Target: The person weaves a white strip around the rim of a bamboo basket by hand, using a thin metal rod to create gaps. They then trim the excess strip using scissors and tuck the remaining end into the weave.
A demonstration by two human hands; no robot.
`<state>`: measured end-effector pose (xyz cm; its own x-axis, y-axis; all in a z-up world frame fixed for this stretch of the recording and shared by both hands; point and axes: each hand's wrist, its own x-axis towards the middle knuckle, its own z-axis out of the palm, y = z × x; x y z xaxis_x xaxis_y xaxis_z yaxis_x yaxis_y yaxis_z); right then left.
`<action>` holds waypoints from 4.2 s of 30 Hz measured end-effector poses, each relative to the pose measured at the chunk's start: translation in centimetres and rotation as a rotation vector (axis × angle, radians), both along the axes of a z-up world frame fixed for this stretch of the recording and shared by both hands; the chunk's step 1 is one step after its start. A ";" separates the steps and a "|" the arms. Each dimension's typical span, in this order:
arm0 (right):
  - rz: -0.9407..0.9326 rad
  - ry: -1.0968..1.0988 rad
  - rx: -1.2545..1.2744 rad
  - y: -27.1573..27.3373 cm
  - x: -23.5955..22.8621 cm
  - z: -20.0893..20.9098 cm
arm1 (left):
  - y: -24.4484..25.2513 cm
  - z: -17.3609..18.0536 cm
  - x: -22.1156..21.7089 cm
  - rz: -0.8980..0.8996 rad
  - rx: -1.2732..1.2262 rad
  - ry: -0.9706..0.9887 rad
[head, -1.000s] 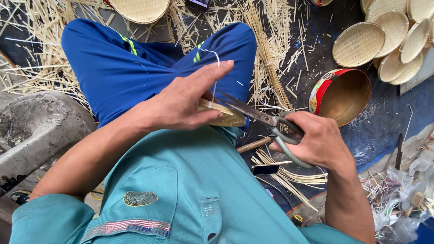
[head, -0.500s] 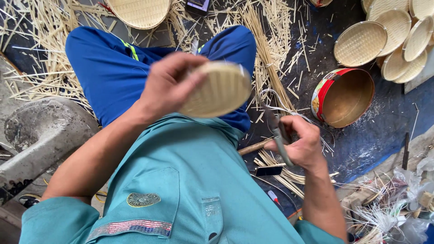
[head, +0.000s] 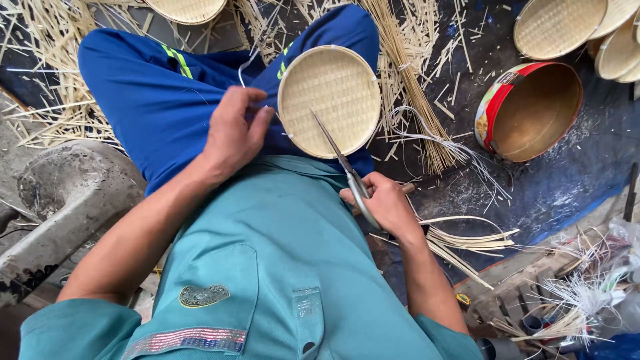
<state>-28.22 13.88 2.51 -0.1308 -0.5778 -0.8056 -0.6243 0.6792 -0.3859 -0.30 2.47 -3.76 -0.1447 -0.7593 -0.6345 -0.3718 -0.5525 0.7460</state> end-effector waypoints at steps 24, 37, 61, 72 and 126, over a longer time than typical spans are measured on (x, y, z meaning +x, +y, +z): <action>-0.354 -0.832 0.179 9.2 -6.7 0.5 | 0.7 -2.4 -4.2 -0.960 -1.156 -0.074; -0.362 -0.867 0.159 9.2 -6.7 0.7 | 0.5 -1.3 -5.5 -0.989 -1.139 -0.136; -0.570 -0.935 0.070 12.4 -6.4 -2.0 | 0.7 -1.3 -6.4 -0.959 -1.106 -0.110; -0.839 -1.132 0.177 13.3 -4.9 -2.9 | 0.5 -1.1 -6.5 -0.947 -1.146 -0.135; 0.179 -0.421 -0.842 -8.2 4.6 1.8 | -1.7 8.1 0.4 -0.357 -0.967 0.186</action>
